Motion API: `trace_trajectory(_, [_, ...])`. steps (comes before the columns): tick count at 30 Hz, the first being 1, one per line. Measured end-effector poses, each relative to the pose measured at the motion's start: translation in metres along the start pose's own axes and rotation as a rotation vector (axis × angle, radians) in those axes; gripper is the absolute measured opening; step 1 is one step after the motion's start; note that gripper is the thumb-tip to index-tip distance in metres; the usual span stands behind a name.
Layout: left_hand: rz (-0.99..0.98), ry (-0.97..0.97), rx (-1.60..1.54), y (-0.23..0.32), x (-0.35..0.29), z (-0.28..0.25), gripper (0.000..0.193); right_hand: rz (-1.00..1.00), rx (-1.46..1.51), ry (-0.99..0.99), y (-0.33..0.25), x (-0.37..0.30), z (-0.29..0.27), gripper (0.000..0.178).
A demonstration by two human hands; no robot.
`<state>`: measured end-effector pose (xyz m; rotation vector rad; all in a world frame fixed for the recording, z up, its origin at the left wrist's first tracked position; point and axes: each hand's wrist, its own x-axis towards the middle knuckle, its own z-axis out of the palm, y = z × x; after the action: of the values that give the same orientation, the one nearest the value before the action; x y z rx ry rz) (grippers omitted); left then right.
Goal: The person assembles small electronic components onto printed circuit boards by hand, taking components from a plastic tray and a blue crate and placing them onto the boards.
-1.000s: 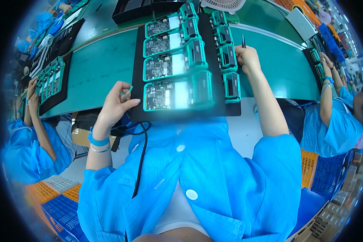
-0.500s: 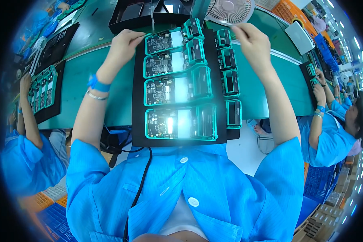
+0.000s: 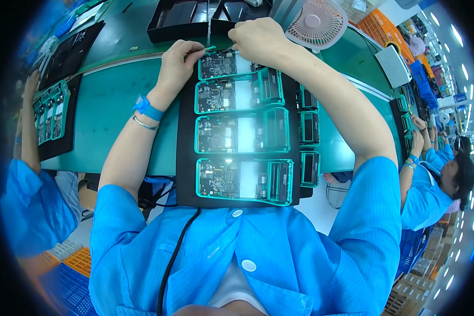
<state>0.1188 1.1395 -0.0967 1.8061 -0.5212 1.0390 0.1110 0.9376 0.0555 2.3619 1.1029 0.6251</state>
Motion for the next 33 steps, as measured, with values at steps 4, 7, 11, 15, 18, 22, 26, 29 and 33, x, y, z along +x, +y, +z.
trace_trajectory(4, [0.009,-0.008,-0.023,0.001,0.001,0.001,0.011,-0.001,0.004,-0.055,-0.003,0.010,0.006,0.018])
trace_trajectory(7, [0.021,-0.017,-0.008,0.004,0.001,0.001,0.012,0.015,0.001,-0.063,-0.008,0.012,0.009,0.017])
trace_trajectory(11, [0.020,-0.029,-0.003,0.008,0.002,0.000,0.012,0.022,-0.053,-0.058,-0.013,0.014,0.013,0.018])
trace_trajectory(15, [0.032,-0.031,-0.005,0.006,0.002,-0.001,0.011,-0.011,-0.062,-0.042,-0.017,0.013,0.011,0.019])
trace_trajectory(18, [0.046,-0.060,0.015,0.005,0.003,-0.002,0.009,0.052,-0.020,-0.017,-0.006,0.015,0.008,0.023])
trace_trajectory(22, [0.039,-0.092,0.018,0.003,0.003,-0.003,0.007,0.093,0.016,-0.116,0.000,0.017,-0.003,0.022])
trace_trajectory(26, [0.061,-0.104,0.043,0.004,0.005,-0.002,0.007,0.095,0.077,-0.108,0.006,0.018,0.002,0.024])
trace_trajectory(29, [0.052,-0.116,0.063,0.005,0.006,-0.002,0.007,0.082,0.082,-0.120,0.005,0.019,0.002,0.024])
trace_trajectory(33, [0.061,-0.110,0.072,0.005,0.007,-0.002,0.007,0.080,0.077,-0.144,0.006,0.021,0.005,0.023])
